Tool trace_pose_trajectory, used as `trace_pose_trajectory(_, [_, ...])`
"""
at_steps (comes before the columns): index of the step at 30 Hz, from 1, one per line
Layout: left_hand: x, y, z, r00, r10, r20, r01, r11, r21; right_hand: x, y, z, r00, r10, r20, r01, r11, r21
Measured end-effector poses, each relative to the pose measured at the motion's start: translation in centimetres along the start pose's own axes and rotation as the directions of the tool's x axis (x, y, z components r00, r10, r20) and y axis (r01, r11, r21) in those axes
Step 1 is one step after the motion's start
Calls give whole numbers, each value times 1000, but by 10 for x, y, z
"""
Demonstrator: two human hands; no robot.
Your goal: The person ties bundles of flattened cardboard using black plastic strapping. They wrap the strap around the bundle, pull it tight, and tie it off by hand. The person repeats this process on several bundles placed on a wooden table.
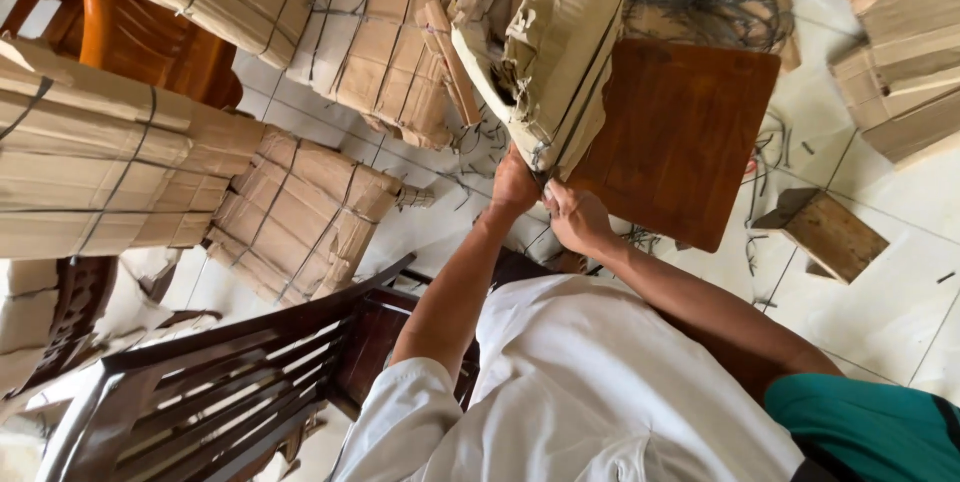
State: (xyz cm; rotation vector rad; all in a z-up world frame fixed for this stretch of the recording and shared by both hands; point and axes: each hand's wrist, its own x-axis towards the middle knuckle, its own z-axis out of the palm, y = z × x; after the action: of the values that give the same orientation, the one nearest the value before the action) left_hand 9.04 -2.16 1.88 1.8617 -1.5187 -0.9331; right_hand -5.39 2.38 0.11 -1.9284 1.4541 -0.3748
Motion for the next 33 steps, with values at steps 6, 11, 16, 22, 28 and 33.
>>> trace_pose_trajectory(6, [-21, -10, -32, 930, -338, 146, 269, 894, 358, -9, 25, 8, 955, -296, 29, 297, 943, -153])
trace_pose_trajectory(11, [-58, 0, -43, 925, 71, -373, 88, 916, 391, -6, 56, 42, 870, -493, 8, 454, 796, -401])
trace_pose_trajectory(16, [-56, -12, -35, 806, -399, 437, 588, 462, -664, -22, -9, -16, 970, -245, 7, 239, 953, 187])
trace_pose_trajectory(22, [-79, 30, -56, 977, -150, -153, 91, 937, -337, -33, -15, -22, 960, -274, -60, 281, 932, 228])
trace_pose_trajectory(28, [-75, 34, -47, 989, -81, -125, -1, 835, -550, -26, -42, -32, 994, -105, -32, 110, 944, 312])
trace_pose_trajectory(33, [-63, 43, -32, 867, -454, 203, 488, 695, -529, -18, -45, -34, 999, -31, -29, 39, 944, 327])
